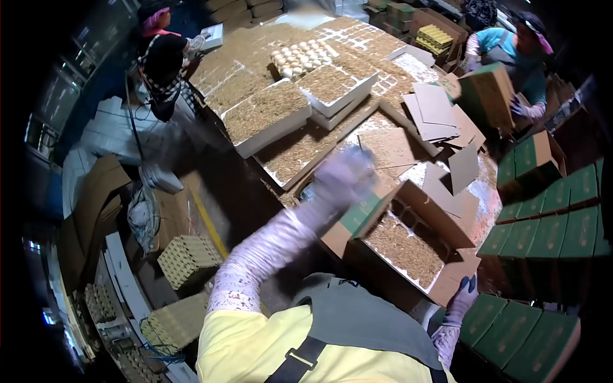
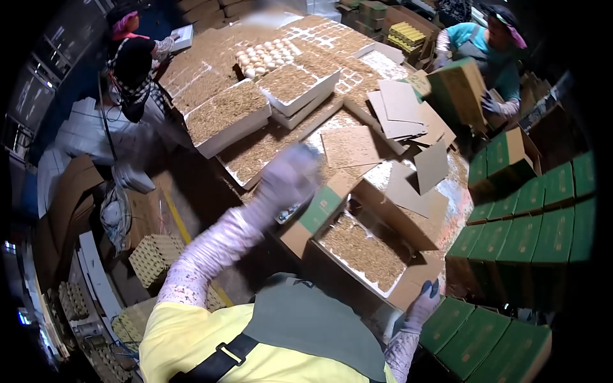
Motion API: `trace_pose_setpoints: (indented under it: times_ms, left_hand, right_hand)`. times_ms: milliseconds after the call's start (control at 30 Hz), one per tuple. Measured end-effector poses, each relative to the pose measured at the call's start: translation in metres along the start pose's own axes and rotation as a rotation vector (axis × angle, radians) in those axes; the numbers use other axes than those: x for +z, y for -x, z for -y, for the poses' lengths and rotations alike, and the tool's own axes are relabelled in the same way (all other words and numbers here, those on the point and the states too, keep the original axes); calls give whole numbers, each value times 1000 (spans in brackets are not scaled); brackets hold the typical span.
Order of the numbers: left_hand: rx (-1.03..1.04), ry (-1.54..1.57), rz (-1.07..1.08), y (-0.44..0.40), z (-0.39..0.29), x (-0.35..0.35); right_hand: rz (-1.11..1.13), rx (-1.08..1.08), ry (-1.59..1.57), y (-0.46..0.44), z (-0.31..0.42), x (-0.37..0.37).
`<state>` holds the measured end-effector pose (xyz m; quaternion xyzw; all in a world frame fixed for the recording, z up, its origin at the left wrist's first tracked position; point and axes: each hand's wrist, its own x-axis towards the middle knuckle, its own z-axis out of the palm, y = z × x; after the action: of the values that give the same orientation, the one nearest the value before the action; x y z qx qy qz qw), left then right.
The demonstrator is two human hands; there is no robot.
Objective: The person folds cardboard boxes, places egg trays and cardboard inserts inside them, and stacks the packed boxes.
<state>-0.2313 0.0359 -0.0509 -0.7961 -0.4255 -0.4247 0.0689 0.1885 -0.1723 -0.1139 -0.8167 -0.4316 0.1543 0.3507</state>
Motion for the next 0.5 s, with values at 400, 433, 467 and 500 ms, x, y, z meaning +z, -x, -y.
trace_pose_setpoints:
  times_ms: [400,433,467,500]
  left_hand:
    - [-1213,1121,-685,131,330,-69]
    - [-1215,1099,-698,122,313,-70]
    - [-1313,1175,-708,127,313,-66]
    - [-1403,1248,-725,134,317,-59]
  right_hand:
    - [-7,14,244,4,42,11]
    - [-3,38,242,9,52,11]
    - [2,21,260,8,57,11]
    - [-15,8,385,7,54,11]
